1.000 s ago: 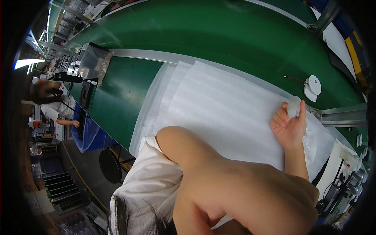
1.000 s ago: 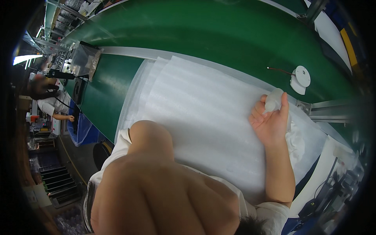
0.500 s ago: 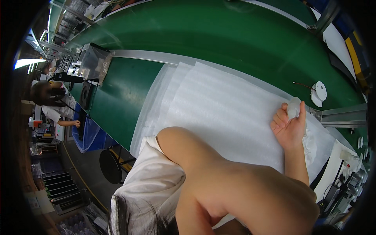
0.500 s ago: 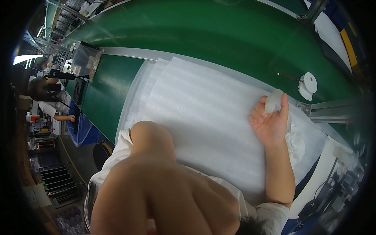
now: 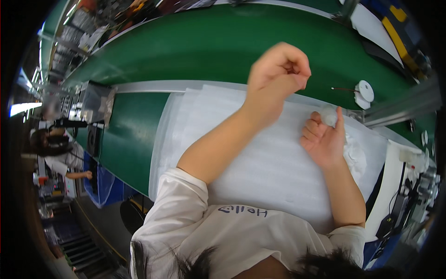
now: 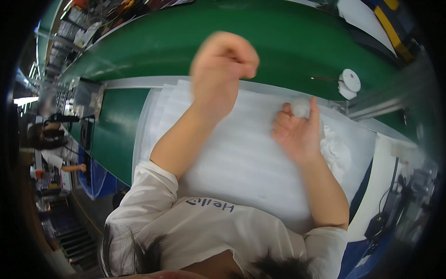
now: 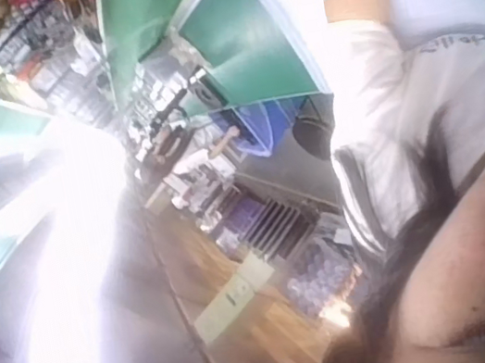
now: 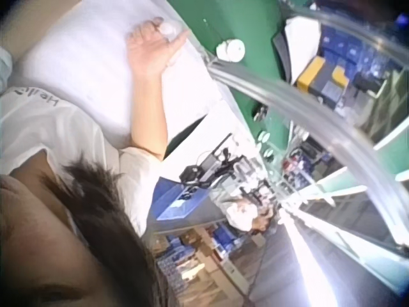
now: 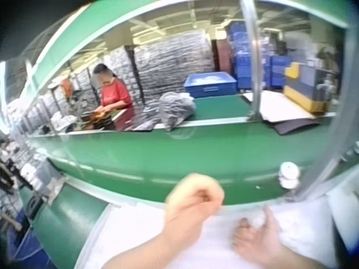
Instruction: Apply cleaning or adhesive liquid to plastic components and wipe with a cloth on an assembly line.
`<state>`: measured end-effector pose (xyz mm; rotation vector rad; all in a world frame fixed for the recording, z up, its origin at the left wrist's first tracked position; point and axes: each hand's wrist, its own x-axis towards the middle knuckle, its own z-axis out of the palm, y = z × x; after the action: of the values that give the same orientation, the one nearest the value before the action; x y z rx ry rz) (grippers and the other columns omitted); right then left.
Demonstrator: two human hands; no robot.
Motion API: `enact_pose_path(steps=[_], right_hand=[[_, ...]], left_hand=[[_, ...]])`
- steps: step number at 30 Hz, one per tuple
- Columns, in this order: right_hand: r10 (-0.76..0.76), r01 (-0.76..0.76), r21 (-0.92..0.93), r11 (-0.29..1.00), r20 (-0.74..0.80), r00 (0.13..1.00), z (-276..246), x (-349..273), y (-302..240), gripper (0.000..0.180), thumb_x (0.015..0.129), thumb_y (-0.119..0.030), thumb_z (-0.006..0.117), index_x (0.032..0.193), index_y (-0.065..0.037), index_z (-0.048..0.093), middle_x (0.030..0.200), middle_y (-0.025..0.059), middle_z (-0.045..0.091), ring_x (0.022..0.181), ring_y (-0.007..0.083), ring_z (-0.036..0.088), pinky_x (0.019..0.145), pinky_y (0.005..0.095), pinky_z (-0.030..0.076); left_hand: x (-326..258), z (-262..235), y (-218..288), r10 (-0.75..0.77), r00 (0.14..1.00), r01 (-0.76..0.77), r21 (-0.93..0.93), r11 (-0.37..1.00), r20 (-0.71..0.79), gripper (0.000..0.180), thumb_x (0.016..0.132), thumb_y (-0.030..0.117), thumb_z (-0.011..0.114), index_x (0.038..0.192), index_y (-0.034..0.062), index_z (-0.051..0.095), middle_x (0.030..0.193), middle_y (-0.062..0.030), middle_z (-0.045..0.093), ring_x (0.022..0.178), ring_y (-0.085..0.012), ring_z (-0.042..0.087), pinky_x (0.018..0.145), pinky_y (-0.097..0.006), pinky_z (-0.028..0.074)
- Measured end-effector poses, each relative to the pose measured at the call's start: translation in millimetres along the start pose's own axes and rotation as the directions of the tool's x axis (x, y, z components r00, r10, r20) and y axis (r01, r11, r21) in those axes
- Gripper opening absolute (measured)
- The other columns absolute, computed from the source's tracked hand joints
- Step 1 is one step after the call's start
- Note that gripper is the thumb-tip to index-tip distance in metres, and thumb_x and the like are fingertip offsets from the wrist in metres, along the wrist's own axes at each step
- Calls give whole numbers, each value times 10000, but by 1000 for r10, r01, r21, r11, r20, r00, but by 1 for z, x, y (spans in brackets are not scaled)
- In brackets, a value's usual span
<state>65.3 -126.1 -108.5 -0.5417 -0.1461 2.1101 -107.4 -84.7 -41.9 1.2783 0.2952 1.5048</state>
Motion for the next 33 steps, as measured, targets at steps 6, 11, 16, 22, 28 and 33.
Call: enact_pose_path(steps=[6, 11, 16, 22, 28, 33], right_hand=[[67, -67, 12, 998, 11, 998, -2, 1, -1, 581, 786, -658, 321, 740, -100, 477, 539, -4, 339, 495, 125, 306, 484, 247, 275], [117, -121, -124, 985, -37, 992, 0, 5, 4, 578, 796, -662, 278, 654, -125, 436, 467, -24, 302, 422, 111, 292, 437, 236, 251], [197, -190, -181, 965, 21, 980, -1, -1, 5, 612, 791, -683, 249, 610, -126, 423, 435, -21, 294, 394, 118, 286, 413, 243, 245], [210, -82, -556, 827, 170, 963, 13, -20, 7, 631, 774, -692, 267, 608, -112, 453, 475, 7, 406, 410, 134, 349, 416, 264, 290], [298, 892, 105, -440, 954, 35, 69, -122, 32, 258, 567, -227, 654, 810, -147, 616, 694, 14, 514, 538, 135, 411, 501, 295, 333], [77, 871, 220, -439, 975, -207, 95, -110, 36, 202, 631, -216, 620, 808, -121, 601, 690, 20, 514, 554, 129, 424, 513, 272, 350]], left_hand=[[-13, -17, -80, -433, 852, 187, 602, 776, 293, 469, 609, -111, 483, 1037, 67, 551, 989, -49, 574, 971, -192, 477, 805, -294, 413], [-14, -32, -85, -424, 789, 114, 574, 811, 444, 546, 602, -106, 542, 1108, 98, 556, 1138, -39, 538, 1067, -225, 453, 883, -321, 390], [-14, -30, -82, -478, 762, 177, 570, 803, 437, 528, 605, -53, 621, 1110, 83, 551, 1091, -57, 552, 1058, -216, 465, 878, -319, 397], [-13, -21, -82, -587, 741, 429, 442, 788, 326, 462, 608, 45, 717, 1037, 43, 547, 998, -72, 555, 984, -163, 506, 844, -301, 417], [-14, -19, -91, -603, 713, 367, 544, 755, 357, 455, 605, 64, 736, 1017, 55, 544, 1008, -52, 535, 946, -164, 526, 830, -301, 426], [-14, -19, -92, -579, 720, 206, 679, 705, 383, 455, 600, 88, 755, 1006, 54, 552, 988, -58, 520, 935, -169, 527, 820, -290, 429]])
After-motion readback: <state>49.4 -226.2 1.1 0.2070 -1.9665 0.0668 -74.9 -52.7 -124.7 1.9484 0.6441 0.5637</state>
